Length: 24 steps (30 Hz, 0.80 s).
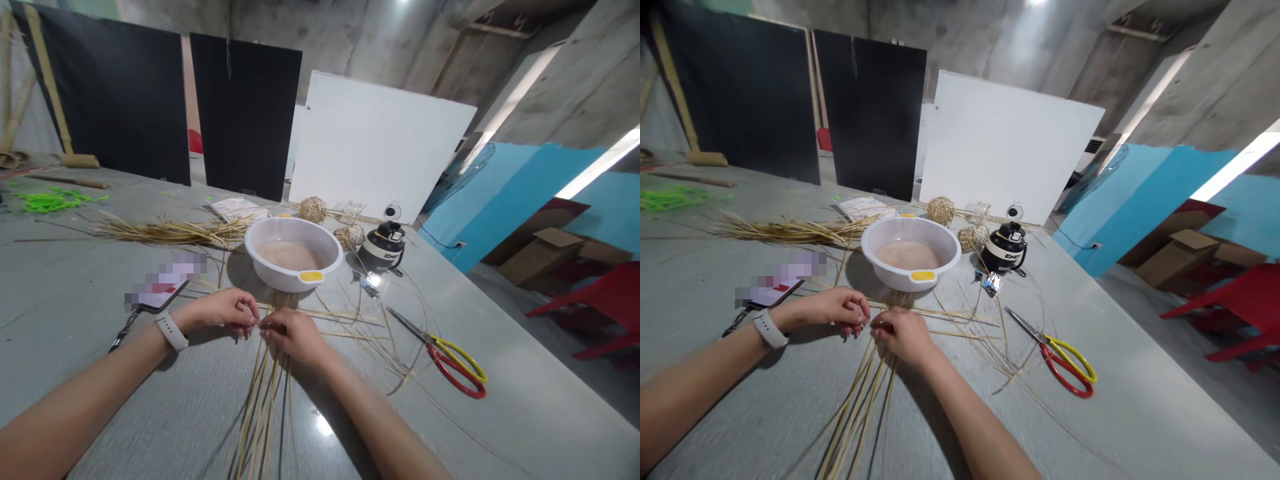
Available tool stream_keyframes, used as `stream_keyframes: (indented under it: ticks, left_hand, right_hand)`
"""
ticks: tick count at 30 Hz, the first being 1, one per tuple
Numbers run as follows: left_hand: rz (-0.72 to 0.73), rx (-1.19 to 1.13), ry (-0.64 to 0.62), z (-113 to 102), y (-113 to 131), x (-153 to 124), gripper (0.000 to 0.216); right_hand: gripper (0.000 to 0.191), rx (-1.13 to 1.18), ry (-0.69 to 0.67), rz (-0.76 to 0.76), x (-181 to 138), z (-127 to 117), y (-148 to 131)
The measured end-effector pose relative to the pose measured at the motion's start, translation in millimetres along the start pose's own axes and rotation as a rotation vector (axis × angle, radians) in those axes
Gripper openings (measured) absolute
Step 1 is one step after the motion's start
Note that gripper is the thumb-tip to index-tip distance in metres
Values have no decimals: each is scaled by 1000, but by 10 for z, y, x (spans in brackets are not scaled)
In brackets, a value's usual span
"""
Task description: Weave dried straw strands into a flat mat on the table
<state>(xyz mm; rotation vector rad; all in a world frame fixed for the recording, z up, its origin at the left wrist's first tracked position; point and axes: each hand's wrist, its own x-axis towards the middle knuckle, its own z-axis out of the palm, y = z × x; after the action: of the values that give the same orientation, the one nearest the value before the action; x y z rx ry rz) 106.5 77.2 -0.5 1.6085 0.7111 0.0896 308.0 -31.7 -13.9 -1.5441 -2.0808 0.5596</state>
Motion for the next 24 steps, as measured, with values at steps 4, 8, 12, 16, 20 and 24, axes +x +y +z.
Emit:
stream_keyframes:
  ticks: [4,8,12,16,20,24]
  left_hand:
    - [64,122,214,-107,167,-87,43]
    - [157,256,696,-278,317,-168,42]
    - [140,298,864,-331,322,-204,29]
    - [43,554,355,-103,174,-144,12]
    - [184,730,179,189,74,-67,13]
    - [359,867,218,301,79,-60,16]
  right_hand:
    - [10,147,62,46,41,88,103]
    - [11,356,131,83,74,127,209]
    - [17,561,164,122,86,141,248]
    - [21,690,157,148,87,132,243]
    - [21,728,154,147,92,114,230]
    - [24,758,165,156,91,115,239]
